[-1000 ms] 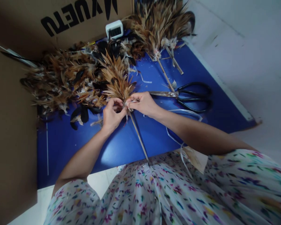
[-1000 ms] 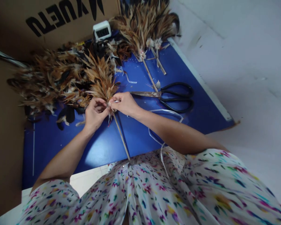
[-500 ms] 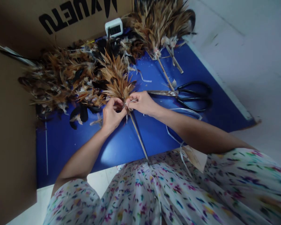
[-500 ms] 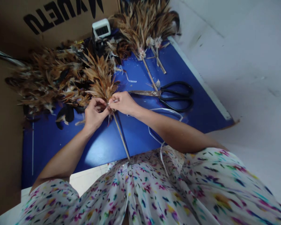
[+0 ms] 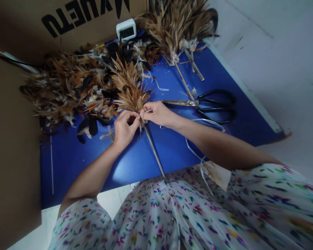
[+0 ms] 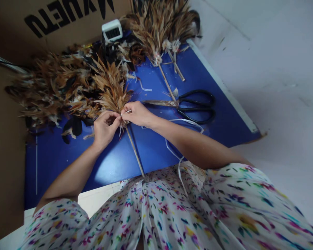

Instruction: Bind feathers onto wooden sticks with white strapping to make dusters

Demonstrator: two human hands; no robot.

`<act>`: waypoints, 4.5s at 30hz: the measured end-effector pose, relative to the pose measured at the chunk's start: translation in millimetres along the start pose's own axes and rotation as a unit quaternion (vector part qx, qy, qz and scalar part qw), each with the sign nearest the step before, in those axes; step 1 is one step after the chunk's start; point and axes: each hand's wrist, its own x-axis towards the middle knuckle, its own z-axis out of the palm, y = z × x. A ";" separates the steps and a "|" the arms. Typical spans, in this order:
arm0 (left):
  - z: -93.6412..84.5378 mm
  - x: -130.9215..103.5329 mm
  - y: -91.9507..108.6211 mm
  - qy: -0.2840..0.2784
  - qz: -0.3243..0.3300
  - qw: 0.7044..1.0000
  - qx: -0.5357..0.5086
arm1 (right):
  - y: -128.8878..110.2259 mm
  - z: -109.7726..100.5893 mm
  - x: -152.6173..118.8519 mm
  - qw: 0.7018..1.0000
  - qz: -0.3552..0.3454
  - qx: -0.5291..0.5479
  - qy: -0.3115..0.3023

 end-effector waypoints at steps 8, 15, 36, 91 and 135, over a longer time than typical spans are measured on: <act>-4.3 3.1 0.5 -0.033 0.048 0.994 0.091 | 7.0 1.0 1.0 1.000 -0.009 -0.006 -0.002; -2.6 6.4 -4.5 -0.055 0.059 0.992 0.092 | 6.8 1.0 0.0 1.000 -0.017 -0.021 -0.003; -0.8 3.2 -6.3 -0.010 0.021 0.995 0.093 | 7.9 0.4 -0.3 0.996 -0.023 -0.069 0.043; -4.4 3.1 -10.1 -0.034 0.161 0.970 0.177 | 2.4 3.5 2.0 1.000 0.019 0.015 0.017; -5.2 9.1 -5.4 -0.058 0.089 0.989 0.103 | 9.4 -5.0 -15.0 0.997 -0.050 -0.052 0.043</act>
